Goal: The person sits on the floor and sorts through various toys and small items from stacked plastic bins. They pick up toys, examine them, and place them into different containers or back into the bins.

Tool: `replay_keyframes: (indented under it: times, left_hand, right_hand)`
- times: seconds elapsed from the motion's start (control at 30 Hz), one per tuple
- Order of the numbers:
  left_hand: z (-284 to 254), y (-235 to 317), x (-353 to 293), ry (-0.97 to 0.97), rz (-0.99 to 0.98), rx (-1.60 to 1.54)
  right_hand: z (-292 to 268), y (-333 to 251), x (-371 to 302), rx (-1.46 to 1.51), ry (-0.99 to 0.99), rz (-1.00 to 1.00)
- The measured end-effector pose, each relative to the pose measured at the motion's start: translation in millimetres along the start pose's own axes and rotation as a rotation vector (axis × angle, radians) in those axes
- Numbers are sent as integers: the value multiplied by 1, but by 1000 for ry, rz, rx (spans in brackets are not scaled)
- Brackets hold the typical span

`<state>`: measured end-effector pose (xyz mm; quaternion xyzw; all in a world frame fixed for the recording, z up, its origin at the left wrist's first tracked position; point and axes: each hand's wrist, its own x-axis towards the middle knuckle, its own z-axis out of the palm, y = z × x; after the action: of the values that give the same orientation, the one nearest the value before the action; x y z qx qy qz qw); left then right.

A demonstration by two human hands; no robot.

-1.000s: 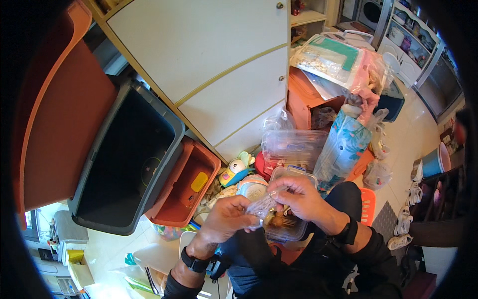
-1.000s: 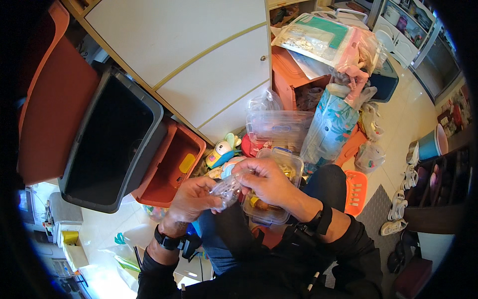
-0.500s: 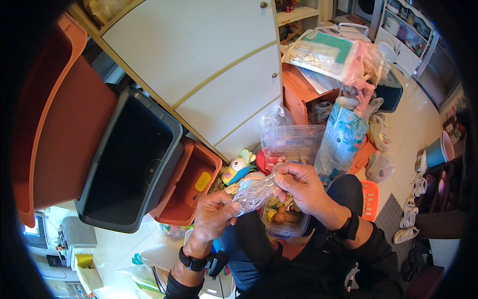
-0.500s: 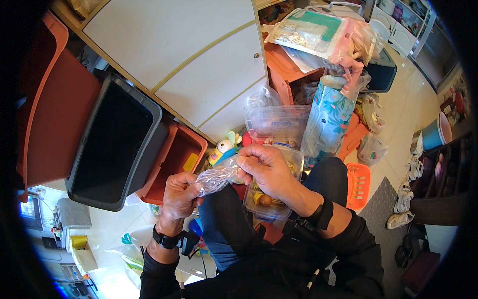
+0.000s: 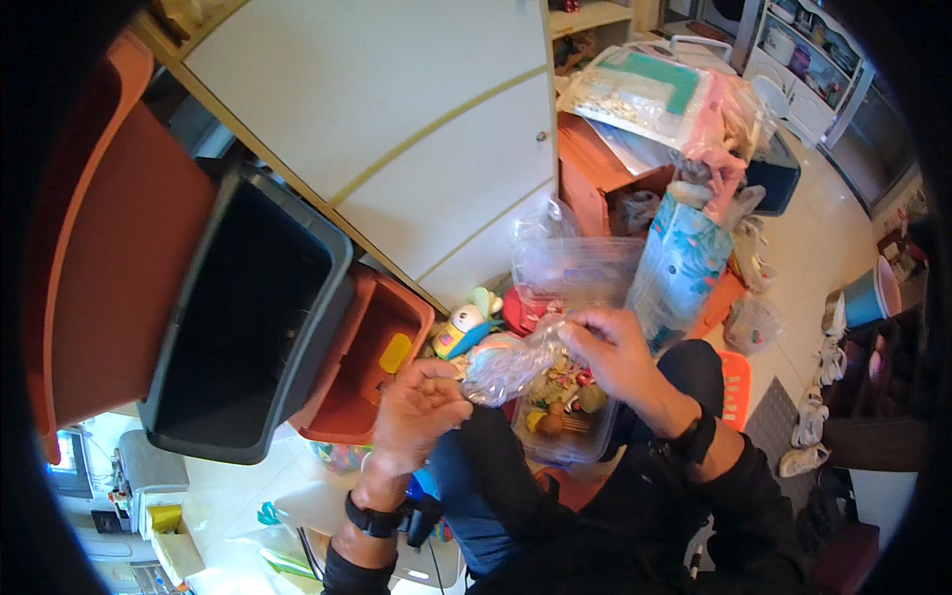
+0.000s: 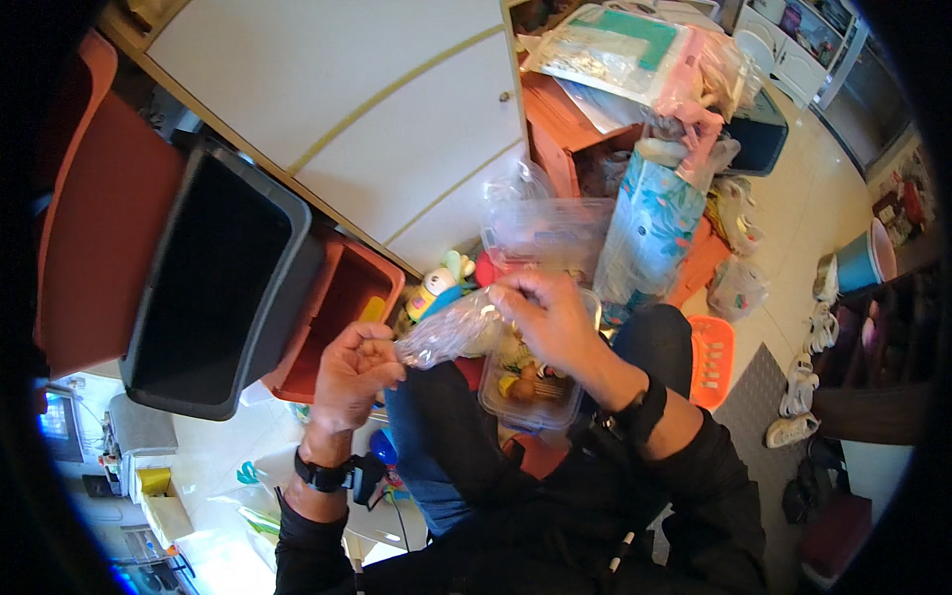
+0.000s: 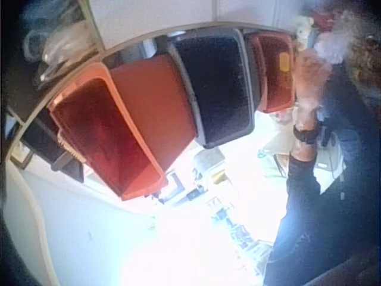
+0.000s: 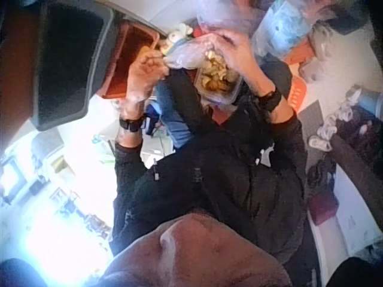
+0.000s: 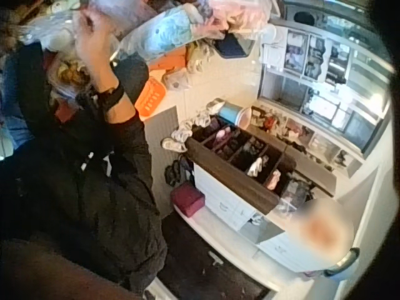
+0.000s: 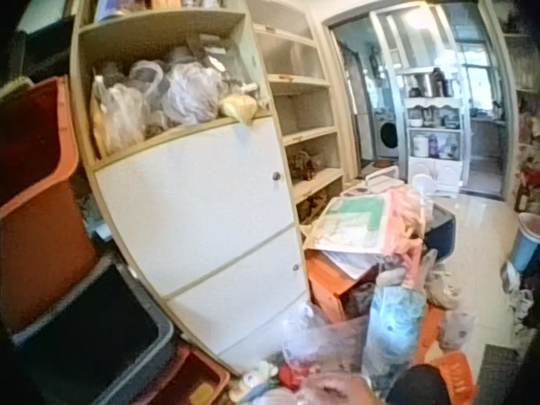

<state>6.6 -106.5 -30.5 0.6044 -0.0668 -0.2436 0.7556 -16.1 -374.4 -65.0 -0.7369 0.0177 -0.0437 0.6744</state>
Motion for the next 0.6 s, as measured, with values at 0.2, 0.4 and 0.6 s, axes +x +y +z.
replay_keyframes:
  times: [0.2,0.4,0.6]
  left_hand:
    - [-45,0,-23,89,-79,110]
    - [-95,-6,-50,195,-92,236]
    - [-138,70,-80,394,-32,455]
  right_hand:
    - [-30,88,2,-992,-279,84]
    - [-11,209,-48,-1170,-540,226]
    - [4,318,-81,-1135,-656,321]
